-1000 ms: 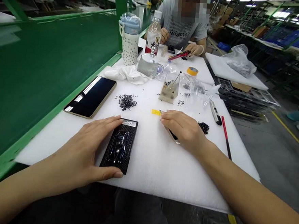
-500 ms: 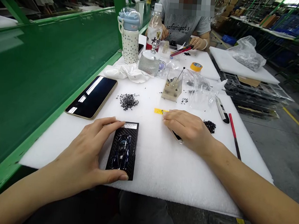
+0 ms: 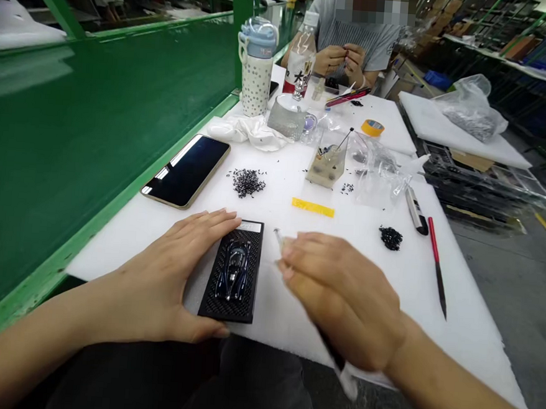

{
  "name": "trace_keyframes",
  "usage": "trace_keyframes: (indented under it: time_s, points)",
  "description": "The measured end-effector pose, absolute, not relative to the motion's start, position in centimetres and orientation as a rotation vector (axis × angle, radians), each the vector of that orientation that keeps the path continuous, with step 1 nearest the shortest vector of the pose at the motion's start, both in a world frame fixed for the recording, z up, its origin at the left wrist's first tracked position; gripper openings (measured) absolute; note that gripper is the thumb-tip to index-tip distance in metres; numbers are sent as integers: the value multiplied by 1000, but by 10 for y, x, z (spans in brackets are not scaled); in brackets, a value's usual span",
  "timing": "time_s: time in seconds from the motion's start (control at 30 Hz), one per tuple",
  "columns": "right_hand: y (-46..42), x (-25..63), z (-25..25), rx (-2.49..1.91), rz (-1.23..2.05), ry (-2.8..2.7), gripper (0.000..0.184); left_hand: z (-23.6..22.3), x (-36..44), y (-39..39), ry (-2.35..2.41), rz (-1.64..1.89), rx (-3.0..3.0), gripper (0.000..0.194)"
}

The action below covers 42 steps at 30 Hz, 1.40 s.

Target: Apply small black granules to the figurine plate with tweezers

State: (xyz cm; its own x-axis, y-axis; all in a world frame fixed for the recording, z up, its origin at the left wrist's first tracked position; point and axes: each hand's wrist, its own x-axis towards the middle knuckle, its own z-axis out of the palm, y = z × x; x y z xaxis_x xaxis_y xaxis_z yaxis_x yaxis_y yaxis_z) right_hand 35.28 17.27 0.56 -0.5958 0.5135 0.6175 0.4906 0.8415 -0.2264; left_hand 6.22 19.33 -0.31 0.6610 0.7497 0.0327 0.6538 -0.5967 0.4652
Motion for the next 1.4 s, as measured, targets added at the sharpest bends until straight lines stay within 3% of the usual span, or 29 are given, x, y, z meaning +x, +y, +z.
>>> trace_keyframes:
  time_s: [0.17, 0.47, 1.03, 1.4]
  points:
    - [155, 332, 7, -631, -13, -2316, 25, -9, 61, 190, 1050, 451, 2546, 121]
    - [152, 327, 8, -556, -46, -2434, 12, -12, 61, 191, 1011, 605, 2549, 118]
    - [154, 325, 7, -540, -34, -2452, 17, -13, 62, 190, 995, 616, 2499, 117]
    - [155, 325, 7, -536, -57, -2464, 10, -13, 62, 190, 997, 621, 2486, 119]
